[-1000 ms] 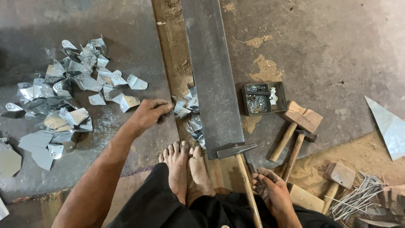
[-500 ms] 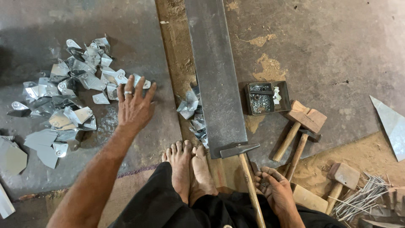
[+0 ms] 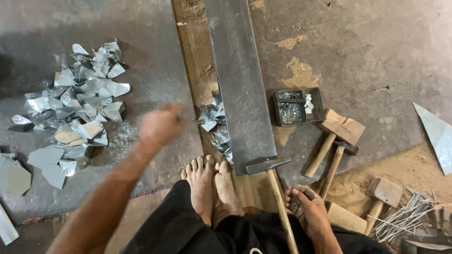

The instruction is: The person sits on the floor and hammers small metal pieces flat on a long metal bar using a hammer, placing finished pieces on a growing pile beside them and picking up new pieces one at a time.

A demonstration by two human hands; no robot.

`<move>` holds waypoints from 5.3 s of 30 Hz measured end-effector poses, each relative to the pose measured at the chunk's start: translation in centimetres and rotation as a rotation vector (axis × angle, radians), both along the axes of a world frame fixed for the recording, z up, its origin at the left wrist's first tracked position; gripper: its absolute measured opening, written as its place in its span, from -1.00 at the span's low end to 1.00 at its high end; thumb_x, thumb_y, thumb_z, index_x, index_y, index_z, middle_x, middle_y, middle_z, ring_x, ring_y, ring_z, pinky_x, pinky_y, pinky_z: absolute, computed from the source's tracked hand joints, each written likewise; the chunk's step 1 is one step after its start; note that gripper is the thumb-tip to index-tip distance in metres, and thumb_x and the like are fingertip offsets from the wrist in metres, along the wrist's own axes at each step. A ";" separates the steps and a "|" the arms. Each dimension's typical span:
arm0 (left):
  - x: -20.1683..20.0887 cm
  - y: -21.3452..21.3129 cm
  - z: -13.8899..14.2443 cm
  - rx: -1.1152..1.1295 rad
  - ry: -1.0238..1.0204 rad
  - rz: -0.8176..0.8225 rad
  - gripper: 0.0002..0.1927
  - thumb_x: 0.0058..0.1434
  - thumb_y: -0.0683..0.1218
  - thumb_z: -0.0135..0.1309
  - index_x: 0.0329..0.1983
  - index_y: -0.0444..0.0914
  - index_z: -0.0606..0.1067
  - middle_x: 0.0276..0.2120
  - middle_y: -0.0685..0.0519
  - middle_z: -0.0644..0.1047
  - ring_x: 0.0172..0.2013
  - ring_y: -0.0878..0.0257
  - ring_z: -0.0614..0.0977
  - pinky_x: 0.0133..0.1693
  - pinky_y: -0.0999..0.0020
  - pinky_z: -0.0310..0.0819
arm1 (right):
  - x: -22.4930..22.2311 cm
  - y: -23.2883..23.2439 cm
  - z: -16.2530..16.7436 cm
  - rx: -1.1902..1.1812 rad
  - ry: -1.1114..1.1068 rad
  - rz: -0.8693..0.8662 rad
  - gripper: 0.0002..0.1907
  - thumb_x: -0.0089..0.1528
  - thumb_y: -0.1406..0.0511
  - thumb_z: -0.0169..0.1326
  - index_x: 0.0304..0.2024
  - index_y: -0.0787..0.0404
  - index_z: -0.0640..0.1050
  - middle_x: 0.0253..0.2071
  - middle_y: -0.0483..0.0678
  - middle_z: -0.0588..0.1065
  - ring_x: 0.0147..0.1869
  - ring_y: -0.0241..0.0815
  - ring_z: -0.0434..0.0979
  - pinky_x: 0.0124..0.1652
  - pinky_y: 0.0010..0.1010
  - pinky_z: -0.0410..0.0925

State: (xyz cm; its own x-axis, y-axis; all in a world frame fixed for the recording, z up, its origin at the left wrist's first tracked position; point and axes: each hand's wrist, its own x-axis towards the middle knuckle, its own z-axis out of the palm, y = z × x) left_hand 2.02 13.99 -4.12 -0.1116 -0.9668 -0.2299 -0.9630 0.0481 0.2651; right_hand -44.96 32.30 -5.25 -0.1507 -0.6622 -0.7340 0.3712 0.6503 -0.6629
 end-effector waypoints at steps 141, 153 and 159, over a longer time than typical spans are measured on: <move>-12.9 1.1 3.9 -0.727 0.590 -0.178 -0.80 0.09 -0.26 0.19 -0.20 -0.21 0.54 -0.33 0.02 0.46 -0.26 0.04 0.58 -0.23 0.16 0.53 | 6.6 -3.4 8.0 -0.557 1.029 0.834 -0.78 0.34 0.22 0.04 -0.10 0.26 0.47 -0.48 0.00 0.42 -0.37 -0.39 0.24 -0.35 -0.26 0.31; -14.3 -0.6 4.6 -0.666 0.341 -0.456 -0.54 0.05 -0.28 0.15 0.07 -0.19 0.61 -0.05 -0.06 0.53 -0.13 0.03 0.65 -0.17 0.17 0.59 | 3.6 -1.6 6.4 -0.206 0.388 0.208 -0.76 0.24 0.46 -0.01 -0.05 0.35 0.56 -0.27 -0.01 0.57 -0.20 -0.20 0.57 -0.17 -0.38 0.47; -13.2 1.9 3.3 -0.449 0.536 -0.058 -0.85 0.19 -0.13 0.22 -0.16 -0.19 0.59 -0.21 -0.04 0.57 -0.20 -0.03 0.63 -0.15 0.09 0.56 | 5.0 -6.4 9.7 -0.271 0.006 0.016 -0.81 0.27 0.46 0.09 -0.05 0.37 0.51 -0.17 0.08 0.56 -0.14 -0.09 0.62 -0.13 -0.26 0.50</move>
State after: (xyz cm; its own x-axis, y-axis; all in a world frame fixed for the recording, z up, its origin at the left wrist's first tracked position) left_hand -11.18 15.93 -0.84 -0.1520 -0.9443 0.2920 -0.6973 0.3118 0.6454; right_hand -39.93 25.93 4.48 -0.1422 -0.8368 -0.5287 0.3576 0.4546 -0.8157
